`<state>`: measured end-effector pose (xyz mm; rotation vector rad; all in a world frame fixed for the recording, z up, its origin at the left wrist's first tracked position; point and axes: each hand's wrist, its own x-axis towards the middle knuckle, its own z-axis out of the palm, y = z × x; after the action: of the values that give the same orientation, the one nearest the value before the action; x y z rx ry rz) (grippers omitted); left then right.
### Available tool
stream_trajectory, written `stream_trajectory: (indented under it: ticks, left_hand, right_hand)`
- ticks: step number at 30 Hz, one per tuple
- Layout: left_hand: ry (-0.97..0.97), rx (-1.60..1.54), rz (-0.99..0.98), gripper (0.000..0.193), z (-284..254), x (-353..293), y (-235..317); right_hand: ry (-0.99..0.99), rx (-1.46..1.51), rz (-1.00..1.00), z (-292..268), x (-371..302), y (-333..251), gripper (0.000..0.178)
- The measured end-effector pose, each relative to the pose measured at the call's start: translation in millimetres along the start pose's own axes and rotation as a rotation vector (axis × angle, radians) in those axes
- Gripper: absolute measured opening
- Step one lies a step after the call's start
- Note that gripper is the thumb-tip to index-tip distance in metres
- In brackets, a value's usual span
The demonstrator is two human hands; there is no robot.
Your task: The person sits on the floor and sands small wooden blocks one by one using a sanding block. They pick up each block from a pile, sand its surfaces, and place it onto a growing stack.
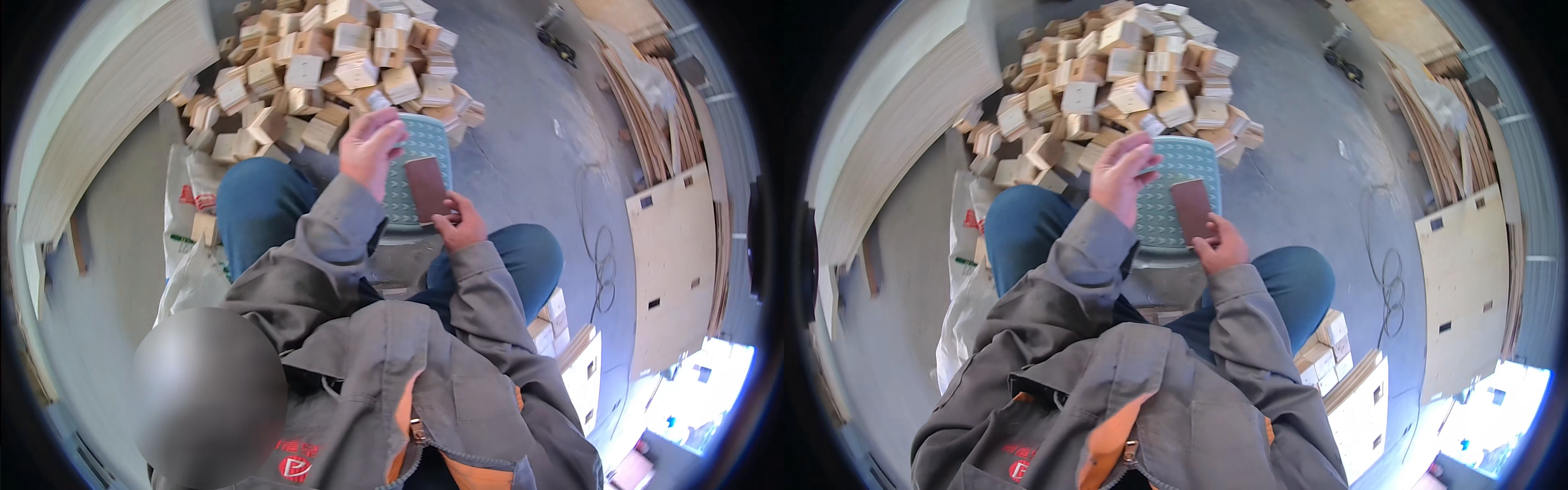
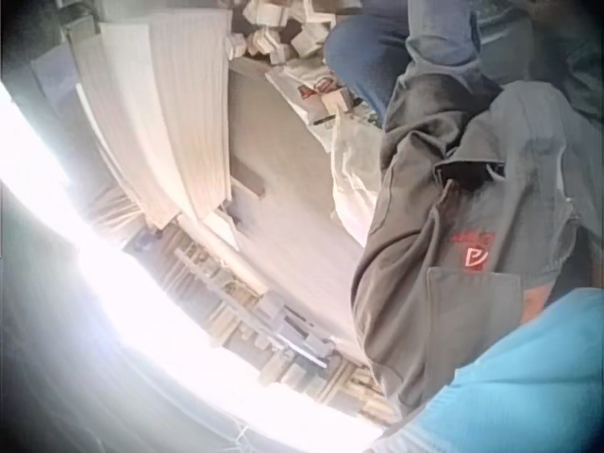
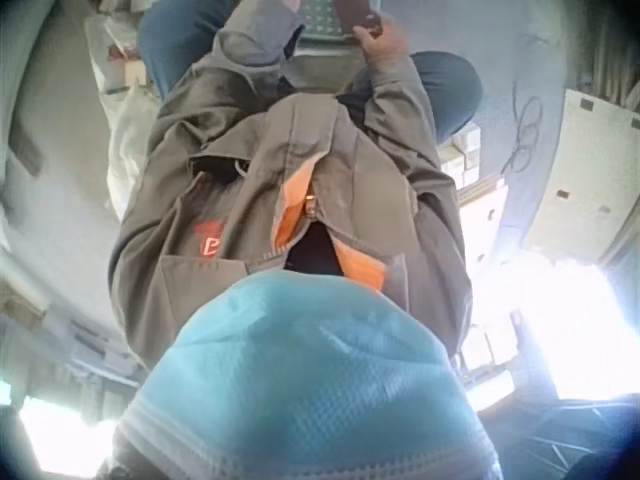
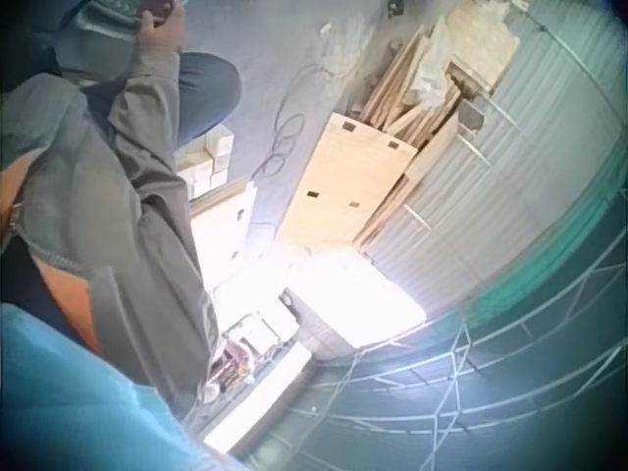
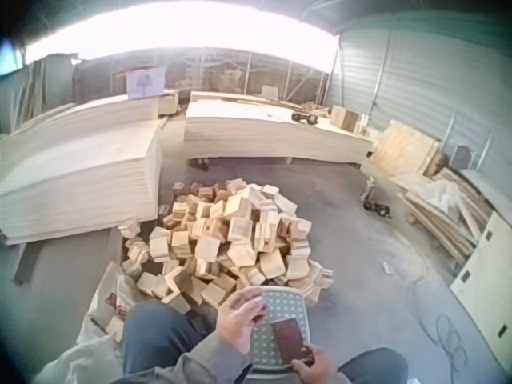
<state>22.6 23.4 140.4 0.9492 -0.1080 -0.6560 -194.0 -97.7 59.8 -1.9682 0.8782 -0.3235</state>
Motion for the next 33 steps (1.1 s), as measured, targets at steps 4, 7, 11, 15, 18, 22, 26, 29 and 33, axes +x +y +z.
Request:
stream_trajectory:
  ticks: [4, 7, 11, 15, 18, 22, 26, 29, 33]
  left_hand:
    - [0.037, -0.078, -0.014, 0.028, 5, 2, 6]
    - [0.005, -0.115, 0.029, 0.026, 3, 6, 20]
    - [-0.044, -0.080, 0.156, 0.030, -4, 20, 69]
    - [-0.117, 0.030, 0.375, 0.031, -44, 42, 137]
    - [0.015, 0.223, 0.448, 0.030, -83, 49, 172]
    - [0.277, 0.478, 0.374, 0.030, -186, 78, 188]
    - [0.432, 0.670, 0.177, 0.033, -302, 93, 149]
    - [0.547, 0.773, 0.061, 0.037, -424, 91, 109]
    - [0.636, 1.010, -0.103, 0.066, -452, 80, 52]
  right_hand:
    - [-0.023, -0.237, -0.067, 5, 2, 1, 0.081]
    - [0.010, -0.357, -0.113, 5, 4, 3, 0.085]
    - [0.020, -0.403, -0.035, 0, 1, -7, 0.089]
    - [0.023, -0.404, -0.045, 2, 3, -11, 0.090]
    - [0.018, -0.393, -0.091, 5, 6, -1, 0.090]
    - [0.011, -0.393, -0.115, 1, 6, -1, 0.089]
    - [0.005, -0.444, -0.061, 0, 6, -4, 0.088]
    - [-0.041, -0.424, -0.087, 12, 10, -5, 0.087]
    - [-0.043, -0.425, -0.104, 13, 11, 9, 0.087]
